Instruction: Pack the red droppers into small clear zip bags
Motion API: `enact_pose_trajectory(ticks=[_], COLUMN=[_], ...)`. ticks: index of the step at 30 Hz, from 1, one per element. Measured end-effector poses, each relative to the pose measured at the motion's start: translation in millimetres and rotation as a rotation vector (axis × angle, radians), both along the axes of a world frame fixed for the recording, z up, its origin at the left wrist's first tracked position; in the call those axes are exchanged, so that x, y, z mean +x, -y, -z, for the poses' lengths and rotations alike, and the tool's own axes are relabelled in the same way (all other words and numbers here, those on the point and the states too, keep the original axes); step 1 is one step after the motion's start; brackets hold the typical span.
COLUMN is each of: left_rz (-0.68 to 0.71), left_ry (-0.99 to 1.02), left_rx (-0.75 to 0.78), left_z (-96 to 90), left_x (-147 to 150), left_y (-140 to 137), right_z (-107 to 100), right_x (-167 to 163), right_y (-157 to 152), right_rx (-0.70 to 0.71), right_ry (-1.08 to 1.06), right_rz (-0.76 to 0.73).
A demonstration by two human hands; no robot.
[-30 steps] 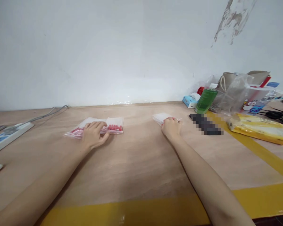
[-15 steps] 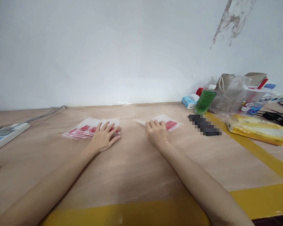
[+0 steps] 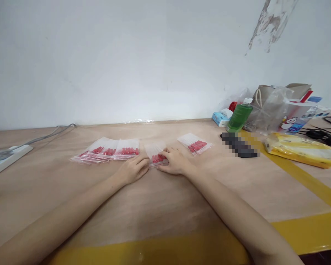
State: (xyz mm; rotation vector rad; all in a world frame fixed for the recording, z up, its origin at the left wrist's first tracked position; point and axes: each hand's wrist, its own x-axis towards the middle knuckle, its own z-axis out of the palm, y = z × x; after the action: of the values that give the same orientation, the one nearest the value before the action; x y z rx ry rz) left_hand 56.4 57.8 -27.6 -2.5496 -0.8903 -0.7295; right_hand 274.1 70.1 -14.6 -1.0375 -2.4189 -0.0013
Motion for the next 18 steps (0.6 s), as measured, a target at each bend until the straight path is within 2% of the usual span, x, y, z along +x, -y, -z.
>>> enact_pose_trajectory(ticks=[4,9,18], left_rz=[0.124,0.074,0.068], left_ry=[-0.095,-0.059,-0.032], left_rx=[0.062,0.146,0.231], left_z=[-0.8,6.1,2.5], left_x=[8,6,-5], left_y=[-15,-22,-18], right_z=[12,20,20], right_x=[7,6,17], right_y=[-3,-2,-3], right_rx=[0.034,0.138,0.397], right_ry=[-0.083,-0.136,0.144], right_rz=[0.034,0.069,0.159])
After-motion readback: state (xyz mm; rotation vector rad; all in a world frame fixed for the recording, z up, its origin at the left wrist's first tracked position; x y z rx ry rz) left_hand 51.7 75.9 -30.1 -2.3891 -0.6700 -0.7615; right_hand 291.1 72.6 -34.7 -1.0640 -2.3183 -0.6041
